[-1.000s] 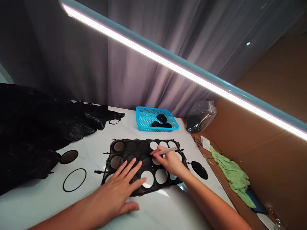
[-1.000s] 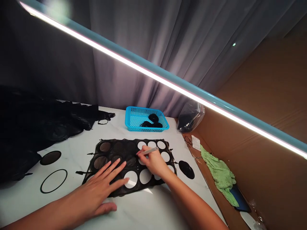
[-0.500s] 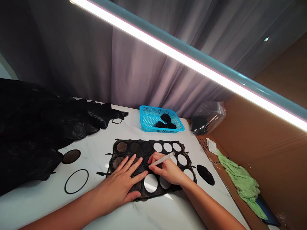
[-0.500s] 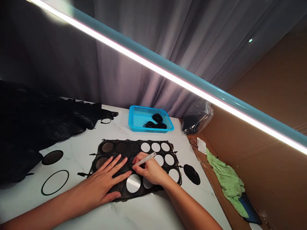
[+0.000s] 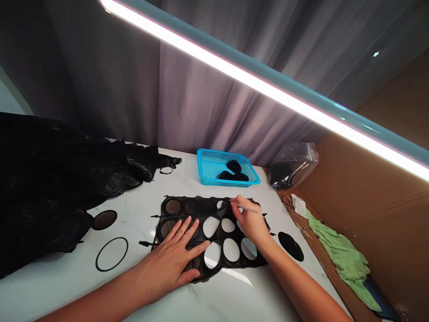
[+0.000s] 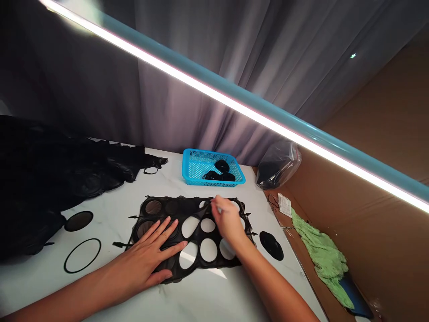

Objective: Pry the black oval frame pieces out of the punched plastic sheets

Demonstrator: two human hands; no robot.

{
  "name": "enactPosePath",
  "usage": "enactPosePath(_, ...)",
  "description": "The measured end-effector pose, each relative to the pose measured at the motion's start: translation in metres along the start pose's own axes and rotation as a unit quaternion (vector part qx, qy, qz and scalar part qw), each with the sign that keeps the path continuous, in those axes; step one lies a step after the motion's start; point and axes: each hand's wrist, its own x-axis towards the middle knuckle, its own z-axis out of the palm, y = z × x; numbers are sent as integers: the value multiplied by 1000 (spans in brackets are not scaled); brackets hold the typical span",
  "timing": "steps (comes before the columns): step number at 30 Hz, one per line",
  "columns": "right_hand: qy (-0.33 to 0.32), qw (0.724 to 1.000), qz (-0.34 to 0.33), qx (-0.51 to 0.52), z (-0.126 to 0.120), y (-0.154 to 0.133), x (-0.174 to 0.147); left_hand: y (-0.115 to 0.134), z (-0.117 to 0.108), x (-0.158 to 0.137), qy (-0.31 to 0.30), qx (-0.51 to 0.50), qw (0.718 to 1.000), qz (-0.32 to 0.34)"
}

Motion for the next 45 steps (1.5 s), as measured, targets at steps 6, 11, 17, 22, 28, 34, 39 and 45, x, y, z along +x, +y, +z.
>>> enactPosePath(6, -18, 999, 12, -40, -2, 4, 37, -5, -9, 22, 44, 7, 999, -13)
enactPosePath(11, -58, 997, 36, -31, 3, 12, 34, -16, 7, 25, 57, 8, 998, -2)
enactPosePath(17, 67, 992, 80, -71, -32, 50, 35, -12, -3, 14, -2, -25, 1000, 13)
enactPosePath(22, -15, 998, 27, 54, -26, 31, 47, 3, -34, -1, -52, -67, 996, 29)
enactPosePath(28, -190, 968, -44, 158, 16, -1, 46, 1, -66, -5, -103, -107, 987, 56)
enactPosePath(34, -229, 953, -43, 195, 17, 4, 48, -18, -26, 35, 39, -39, 996, -66)
enactPosePath(39, -232, 950, -52, 202, 16, 4, 50, -34, 1, 42, 19, 26, 999, -44)
enactPosePath(45, -236, 950, -56, 194, 15, 4, 51, -31, -5, 36, -8, 37, 998, -51)
